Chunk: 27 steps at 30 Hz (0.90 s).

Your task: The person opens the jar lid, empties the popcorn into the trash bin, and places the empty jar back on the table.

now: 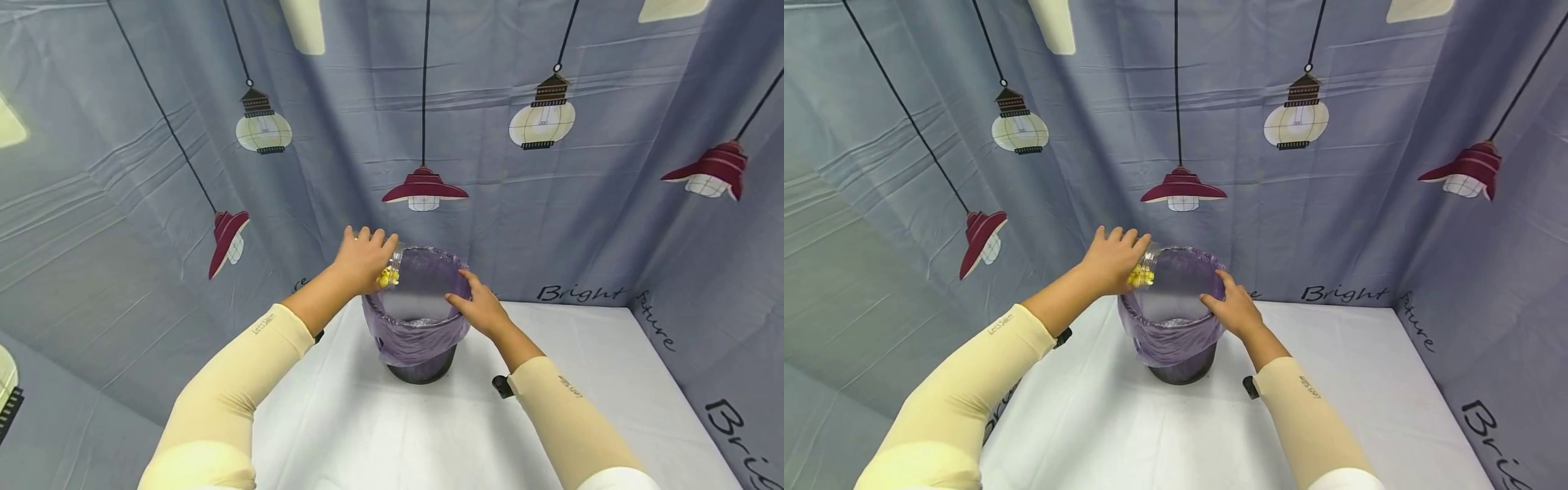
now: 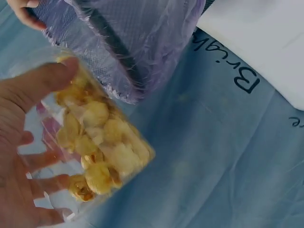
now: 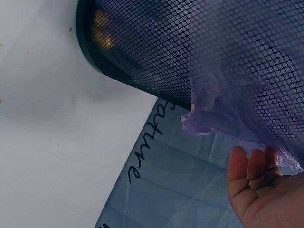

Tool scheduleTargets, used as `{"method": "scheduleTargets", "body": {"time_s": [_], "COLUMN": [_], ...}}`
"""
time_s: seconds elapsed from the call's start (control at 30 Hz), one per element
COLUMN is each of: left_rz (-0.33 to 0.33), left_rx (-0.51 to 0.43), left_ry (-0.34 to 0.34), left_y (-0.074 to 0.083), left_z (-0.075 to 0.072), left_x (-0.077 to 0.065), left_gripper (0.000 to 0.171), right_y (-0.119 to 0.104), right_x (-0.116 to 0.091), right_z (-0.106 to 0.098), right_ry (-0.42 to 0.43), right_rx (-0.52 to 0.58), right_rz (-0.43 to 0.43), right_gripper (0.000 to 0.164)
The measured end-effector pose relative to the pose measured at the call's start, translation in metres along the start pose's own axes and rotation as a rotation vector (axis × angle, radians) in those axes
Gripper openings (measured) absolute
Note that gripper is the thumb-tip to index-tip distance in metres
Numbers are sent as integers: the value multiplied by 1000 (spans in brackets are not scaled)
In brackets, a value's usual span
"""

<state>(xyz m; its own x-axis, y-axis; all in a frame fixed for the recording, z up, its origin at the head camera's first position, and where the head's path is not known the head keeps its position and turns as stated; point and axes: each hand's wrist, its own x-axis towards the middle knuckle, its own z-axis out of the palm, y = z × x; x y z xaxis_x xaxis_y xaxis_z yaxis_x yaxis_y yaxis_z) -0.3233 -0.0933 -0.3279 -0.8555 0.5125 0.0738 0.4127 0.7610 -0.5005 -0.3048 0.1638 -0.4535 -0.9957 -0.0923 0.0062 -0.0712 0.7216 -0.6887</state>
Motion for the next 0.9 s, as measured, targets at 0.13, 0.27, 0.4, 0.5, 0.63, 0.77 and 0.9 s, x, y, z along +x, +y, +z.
{"method": "scheduleTargets", "body": {"time_s": [0.13, 0.27, 0.4, 0.5, 0.63, 0.77, 0.9], "left_rz": [29, 53, 67, 83, 90, 100, 116], "left_rx": [119, 204, 261, 313, 357, 384, 401], "left_ry": [-46, -37, -23, -29, -37, -19, 6], "left_y": [6, 10, 13, 13, 12, 13, 14], "left_z": [-7, -12, -15, -18, -22, -28, -32], "left_x": [4, 7, 9, 11, 15, 18, 21], "left_gripper": [104, 96, 90, 91, 90, 89, 91], "right_y": [-2, -3, -5, -4, -4, -3, -2], "right_x": [0, -1, -1, 0, 2, 3, 2], "right_z": [-1, -1, -2, -2, -4, -5, -7], "right_ry": [-3, -4, -8, -4, 22, 33, 20], "right_rx": [-12, -17, -14, -15, -36, -47, -40], "right_rz": [9, 21, 32, 34, 9, 1, 8], "right_gripper": [77, 77, 77, 77, 78, 78, 75]}}
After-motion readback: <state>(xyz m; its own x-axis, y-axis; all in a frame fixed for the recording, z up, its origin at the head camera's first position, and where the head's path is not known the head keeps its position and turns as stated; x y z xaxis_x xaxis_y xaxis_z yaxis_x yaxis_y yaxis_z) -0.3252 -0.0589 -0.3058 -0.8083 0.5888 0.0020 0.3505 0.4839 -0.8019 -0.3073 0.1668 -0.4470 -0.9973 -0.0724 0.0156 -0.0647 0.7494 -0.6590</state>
